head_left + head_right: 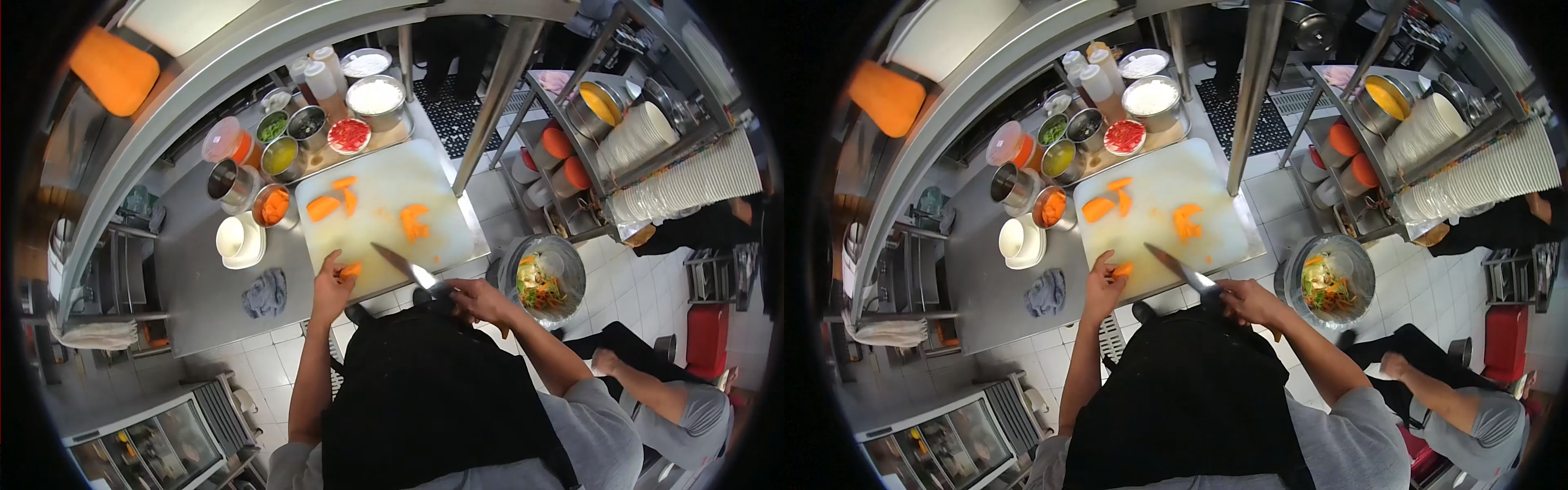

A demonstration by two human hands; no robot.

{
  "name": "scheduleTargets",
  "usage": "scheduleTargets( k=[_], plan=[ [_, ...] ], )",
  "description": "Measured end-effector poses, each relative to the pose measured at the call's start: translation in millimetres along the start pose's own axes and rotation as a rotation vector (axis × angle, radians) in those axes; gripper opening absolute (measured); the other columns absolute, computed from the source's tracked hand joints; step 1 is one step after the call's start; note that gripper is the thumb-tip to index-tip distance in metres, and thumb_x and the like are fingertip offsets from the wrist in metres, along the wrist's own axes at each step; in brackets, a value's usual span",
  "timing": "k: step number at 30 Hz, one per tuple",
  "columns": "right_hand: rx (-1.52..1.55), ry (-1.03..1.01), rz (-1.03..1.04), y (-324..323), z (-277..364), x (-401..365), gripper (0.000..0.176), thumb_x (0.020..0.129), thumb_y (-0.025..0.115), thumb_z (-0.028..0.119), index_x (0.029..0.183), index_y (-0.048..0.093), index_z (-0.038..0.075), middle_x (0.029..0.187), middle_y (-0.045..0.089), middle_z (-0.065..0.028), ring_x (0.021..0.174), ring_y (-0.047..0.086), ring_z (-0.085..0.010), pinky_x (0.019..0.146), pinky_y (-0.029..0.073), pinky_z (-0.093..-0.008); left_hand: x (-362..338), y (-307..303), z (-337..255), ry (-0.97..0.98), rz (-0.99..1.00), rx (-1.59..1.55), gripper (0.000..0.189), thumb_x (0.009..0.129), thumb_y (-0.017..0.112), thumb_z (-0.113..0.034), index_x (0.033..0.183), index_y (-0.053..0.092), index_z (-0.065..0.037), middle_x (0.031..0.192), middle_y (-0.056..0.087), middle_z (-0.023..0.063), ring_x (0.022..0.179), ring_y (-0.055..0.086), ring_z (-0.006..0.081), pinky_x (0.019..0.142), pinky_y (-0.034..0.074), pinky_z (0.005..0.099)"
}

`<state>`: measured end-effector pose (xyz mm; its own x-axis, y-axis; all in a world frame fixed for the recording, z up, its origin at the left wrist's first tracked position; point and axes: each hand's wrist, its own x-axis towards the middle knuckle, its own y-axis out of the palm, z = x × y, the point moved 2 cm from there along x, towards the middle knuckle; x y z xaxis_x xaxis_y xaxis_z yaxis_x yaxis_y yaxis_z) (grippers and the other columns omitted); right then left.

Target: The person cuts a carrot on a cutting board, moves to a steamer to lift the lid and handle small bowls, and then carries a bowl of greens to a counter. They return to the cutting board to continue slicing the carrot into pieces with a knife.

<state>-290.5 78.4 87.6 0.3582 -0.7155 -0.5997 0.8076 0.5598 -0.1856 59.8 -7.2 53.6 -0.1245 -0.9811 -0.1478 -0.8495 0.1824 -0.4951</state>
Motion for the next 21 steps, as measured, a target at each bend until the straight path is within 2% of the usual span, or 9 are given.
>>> scheduleTargets(
  k=[1, 3, 7, 9, 12, 16, 18, 19, 21],
  plan=[
    [-0.066, -0.045, -0.070, -2.8, -2.3, 3.3, 0.044, 0.109, 0.050, 0.019, 0.151, 0.054, 0.008, 0.086, 0.075, -0.0132, 0.056, 0.065, -0.0178, 0.058, 0.057, -0.0341, -0.9, -5.1, 1.1, -0.005, -0.012, 0.000, 0.066, 0.089, 0.080, -0.010, 0.148, 0.051, 0.002, 0.103, 0.073, 0.0151, 0.096, 0.071, 0.0244, 0.087, 0.058, 0.0362],
    [-0.166, -0.129, -0.201, -5.2, 1.3, 4.3, 0.040, 0.108, 0.050, 0.019, 0.146, 0.057, 0.008, 0.083, 0.073, -0.0134, 0.055, 0.066, -0.0206, 0.057, 0.056, -0.0364, -2.2, -15.1, 4.9, -0.090, 0.009, -0.410, 0.052, 0.096, 0.073, -0.004, 0.145, 0.055, 0.000, 0.109, 0.074, 0.0119, 0.096, 0.071, 0.0191, 0.085, 0.059, 0.0323],
    [-0.131, -0.160, -0.176, -5.2, 19.3, -0.2, 0.040, 0.108, 0.050, 0.018, 0.146, 0.057, 0.008, 0.081, 0.073, -0.0140, 0.055, 0.066, -0.0217, 0.058, 0.056, -0.0375, -5.6, -28.1, 3.3, -0.128, 0.051, -0.599, 0.041, 0.101, 0.066, -0.001, 0.141, 0.060, 0.000, 0.117, 0.074, 0.0125, 0.103, 0.072, 0.0211, 0.087, 0.060, 0.0331],
    [-0.083, -0.066, -0.077, -2.3, 24.3, -1.1, 0.040, 0.106, 0.052, 0.017, 0.145, 0.057, 0.007, 0.079, 0.073, -0.0142, 0.055, 0.066, -0.0236, 0.061, 0.056, -0.0394, -7.1, -31.3, -1.8, -0.132, 0.089, -0.783, 0.038, 0.101, 0.064, 0.001, 0.139, 0.062, 0.001, 0.123, 0.074, 0.0145, 0.109, 0.072, 0.0228, 0.090, 0.060, 0.0334],
    [-0.160, -0.148, -0.131, -2.9, 10.9, 4.3, 0.041, 0.106, 0.053, 0.017, 0.145, 0.057, 0.007, 0.079, 0.072, -0.0144, 0.057, 0.067, -0.0243, 0.063, 0.057, -0.0400, -7.0, -35.6, -4.9, -0.125, 0.118, -0.856, 0.038, 0.101, 0.062, 0.002, 0.139, 0.061, 0.002, 0.127, 0.073, 0.0161, 0.115, 0.071, 0.0232, 0.090, 0.060, 0.0327],
    [-0.292, -0.198, -0.289, -1.0, -0.5, 3.1, 0.041, 0.105, 0.054, 0.017, 0.144, 0.058, 0.008, 0.077, 0.071, -0.0148, 0.058, 0.068, -0.0247, 0.064, 0.057, -0.0404, -5.5, -41.1, -2.6, -0.117, 0.092, -0.732, 0.037, 0.099, 0.064, 0.003, 0.136, 0.061, 0.003, 0.127, 0.073, 0.0160, 0.114, 0.071, 0.0226, 0.097, 0.058, 0.0326],
    [-0.216, -0.217, -0.259, -2.4, 8.4, -7.5, 0.040, 0.105, 0.054, 0.017, 0.144, 0.058, 0.008, 0.073, 0.069, -0.0171, 0.061, 0.069, -0.0296, 0.065, 0.056, -0.0431, 1.2, -37.7, 5.3, -0.028, -0.020, -0.378, 0.036, 0.094, 0.071, 0.003, 0.129, 0.064, 0.002, 0.120, 0.075, 0.0140, 0.105, 0.072, 0.0181, 0.091, 0.057, 0.0295],
    [-0.219, -0.216, -0.263, -3.3, 18.0, -13.2, 0.040, 0.105, 0.054, 0.017, 0.144, 0.058, 0.008, 0.073, 0.069, -0.0171, 0.061, 0.069, -0.0296, 0.065, 0.056, -0.0431, 3.8, -34.6, 8.2, -0.025, -0.019, -0.381, 0.036, 0.094, 0.071, 0.003, 0.129, 0.064, 0.002, 0.120, 0.075, 0.0140, 0.105, 0.072, 0.0181, 0.091, 0.057, 0.0295],
    [-0.150, -0.126, -0.158, -0.4, 33.7, -19.1, 0.040, 0.105, 0.055, 0.015, 0.144, 0.058, 0.008, 0.072, 0.068, -0.0196, 0.065, 0.069, -0.0351, 0.068, 0.056, -0.0459, 7.7, -31.1, 7.1, 0.016, -0.097, -0.116, 0.041, 0.083, 0.080, 0.002, 0.123, 0.067, 0.002, 0.112, 0.076, 0.0141, 0.096, 0.073, 0.0207, 0.083, 0.058, 0.0310]
  ],
)
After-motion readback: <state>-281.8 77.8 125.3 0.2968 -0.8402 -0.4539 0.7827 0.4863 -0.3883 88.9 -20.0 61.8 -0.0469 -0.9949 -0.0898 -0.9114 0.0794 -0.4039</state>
